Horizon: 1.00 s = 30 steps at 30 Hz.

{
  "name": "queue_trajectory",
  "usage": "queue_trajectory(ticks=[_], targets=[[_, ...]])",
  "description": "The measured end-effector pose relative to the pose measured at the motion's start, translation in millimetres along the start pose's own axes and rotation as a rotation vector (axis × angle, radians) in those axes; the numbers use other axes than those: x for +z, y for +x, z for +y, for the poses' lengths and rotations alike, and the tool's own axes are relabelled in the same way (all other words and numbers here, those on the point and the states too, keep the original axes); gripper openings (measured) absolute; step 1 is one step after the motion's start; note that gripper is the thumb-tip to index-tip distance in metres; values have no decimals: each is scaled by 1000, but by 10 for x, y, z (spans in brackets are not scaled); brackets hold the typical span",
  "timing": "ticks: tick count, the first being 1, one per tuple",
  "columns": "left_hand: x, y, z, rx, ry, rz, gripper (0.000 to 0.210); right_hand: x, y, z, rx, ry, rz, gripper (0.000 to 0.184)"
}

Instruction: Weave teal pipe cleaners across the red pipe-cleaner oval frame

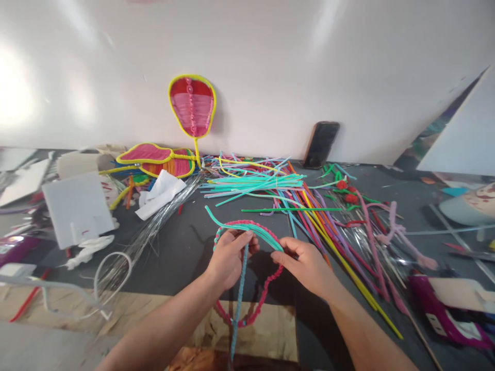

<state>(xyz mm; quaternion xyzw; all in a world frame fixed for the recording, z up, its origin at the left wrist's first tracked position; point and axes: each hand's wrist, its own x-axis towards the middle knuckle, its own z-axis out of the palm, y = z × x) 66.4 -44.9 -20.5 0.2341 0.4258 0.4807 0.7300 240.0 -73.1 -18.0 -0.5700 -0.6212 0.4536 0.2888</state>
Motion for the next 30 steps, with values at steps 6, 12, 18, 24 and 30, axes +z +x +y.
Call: queue_trajectory(ticks=[6, 12, 18, 24, 30], targets=[[-29, 30, -14, 4, -15, 20, 23, -32, -10, 14, -17, 49, -1, 23], [-57, 83, 27, 37, -98, 4, 20, -79, 0, 22, -21, 87, -55, 30], [-81, 117, 60, 51, -120, 24, 19, 14, 54, 103, 47, 349, -59, 35], [-93, 134, 70, 41, -114, 32, 18, 66, 93, 126, 94, 449, -39, 29], [-90, 129, 72, 31, -127, 32, 21, 44, 106, 136, 69, 410, -34, 29]])
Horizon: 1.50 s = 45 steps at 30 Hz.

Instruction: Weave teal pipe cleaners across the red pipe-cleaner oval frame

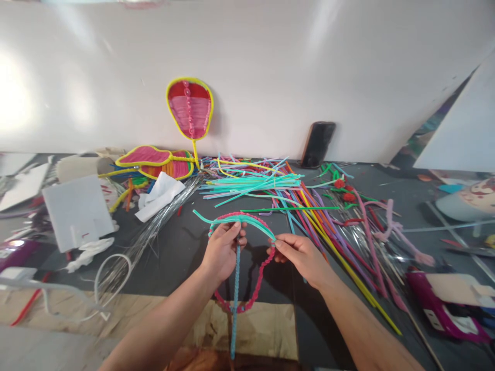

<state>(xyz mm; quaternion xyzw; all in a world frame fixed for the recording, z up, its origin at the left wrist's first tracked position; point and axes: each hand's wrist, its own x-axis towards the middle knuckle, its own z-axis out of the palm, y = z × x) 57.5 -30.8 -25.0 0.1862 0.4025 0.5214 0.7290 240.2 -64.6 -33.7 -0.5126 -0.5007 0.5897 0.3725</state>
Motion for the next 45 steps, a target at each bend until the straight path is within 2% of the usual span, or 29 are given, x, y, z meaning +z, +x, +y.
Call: queue_trajectory(ticks=[6, 11, 14, 17, 19, 21, 23, 25, 28, 32, 34, 36, 38, 41, 45], targets=[[-13, 18, 0, 1, -4, 32, 25, -45, -4, 1, 14, -56, -10, 32], [44, -47, -66, 27, 117, -5, 28, -142, -3, -117, -69, -139, 93, 45], [71, -107, -126, 15, 210, -63, 28, -273, -55, -314, -122, -401, 76, 45], [56, -134, -166, 27, 232, -83, 29, -464, -157, -540, -110, -683, 49, 43], [42, -128, -184, 44, 213, -64, 29, -541, -214, -660, -158, -754, 114, 42], [44, -113, -200, 30, 197, -43, 30, -503, -226, -720, -242, -812, 228, 40], [57, -111, -202, -3, 192, -65, 28, -343, -183, -692, -325, -907, 289, 36], [53, -152, -167, -18, 246, -171, 23, -125, -97, -568, -425, -1002, 164, 33], [-46, -332, -15, 56, 570, -390, 20, 130, 42, -261, -523, -1097, 57, 33], [-292, -610, 250, 283, 1290, -601, 23, 202, 137, 119, -594, -1156, 37, 32], [-385, -600, 317, 558, 1517, -551, 31, 186, 142, 218, -648, -1179, 43, 31], [-441, -452, 320, 803, 1689, -479, 33, 174, 137, 258, -695, -1183, 70, 31], [-475, -227, 284, 919, 1824, -406, 31, 171, 132, 265, -710, -1170, 110, 30], [-513, 67, 221, 918, 1923, -378, 23, 167, 137, 276, -688, -1164, 149, 29], [-564, 195, 205, 859, 1963, -277, 21, 155, 151, 314, -634, -1192, 173, 31]])
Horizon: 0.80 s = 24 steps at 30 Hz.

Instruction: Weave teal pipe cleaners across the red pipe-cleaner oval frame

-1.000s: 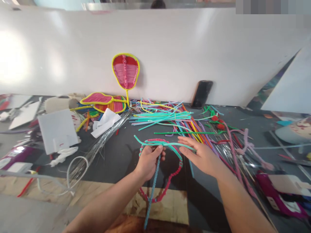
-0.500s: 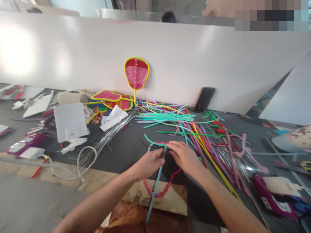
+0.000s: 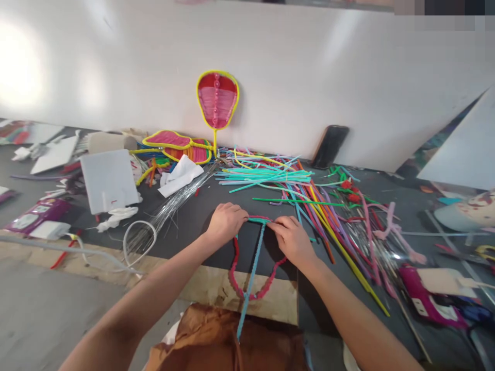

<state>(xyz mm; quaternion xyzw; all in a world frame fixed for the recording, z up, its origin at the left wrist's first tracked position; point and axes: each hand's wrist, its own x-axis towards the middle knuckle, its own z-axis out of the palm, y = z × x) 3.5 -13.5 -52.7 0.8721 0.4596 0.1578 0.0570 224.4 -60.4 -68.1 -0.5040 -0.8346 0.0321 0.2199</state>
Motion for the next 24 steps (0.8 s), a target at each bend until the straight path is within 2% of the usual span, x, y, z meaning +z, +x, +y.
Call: queue_trajectory(ticks=[5, 9, 17, 24], targets=[[-69, -9, -3, -74, -47, -9, 14, -32, -7, -19, 45, -52, -40, 32], [-135, 37, 14, -161, -97, -82, 14, -66, -4, -27, 80, -47, -72, 32], [-154, 67, -14, -240, -120, -148, 16, -61, 22, 52, 246, 221, -13, 19], [-144, 81, -28, -262, -137, -150, 17, -93, 17, 29, 256, 97, -46, 16]])
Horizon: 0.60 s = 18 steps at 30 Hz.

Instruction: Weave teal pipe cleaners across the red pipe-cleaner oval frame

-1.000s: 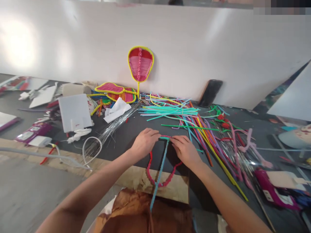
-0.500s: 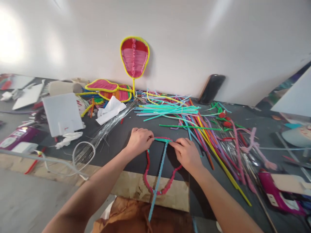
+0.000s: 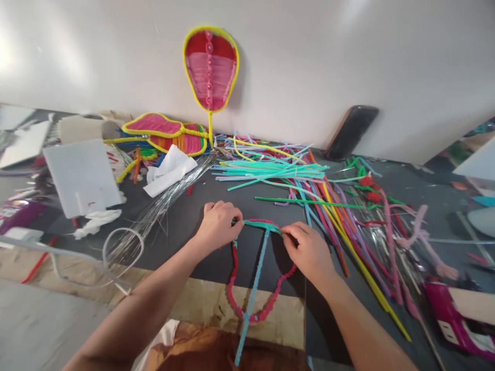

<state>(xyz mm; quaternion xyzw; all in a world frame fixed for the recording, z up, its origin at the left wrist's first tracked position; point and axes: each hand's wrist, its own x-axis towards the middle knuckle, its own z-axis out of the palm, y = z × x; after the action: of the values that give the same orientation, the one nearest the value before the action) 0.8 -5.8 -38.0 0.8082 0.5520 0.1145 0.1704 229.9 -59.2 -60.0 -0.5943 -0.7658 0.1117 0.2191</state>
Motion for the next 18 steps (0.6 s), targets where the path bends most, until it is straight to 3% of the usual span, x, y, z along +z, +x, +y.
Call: queue_trajectory(ticks=[10, 18], targets=[[-2, 0, 15, 8, 16, 3, 18, -238, -152, 34, 67, -59, -101, 15], [16, -2, 8, 17, 24, 23, 19, -294, -327, -2, 109, -71, -144, 16]])
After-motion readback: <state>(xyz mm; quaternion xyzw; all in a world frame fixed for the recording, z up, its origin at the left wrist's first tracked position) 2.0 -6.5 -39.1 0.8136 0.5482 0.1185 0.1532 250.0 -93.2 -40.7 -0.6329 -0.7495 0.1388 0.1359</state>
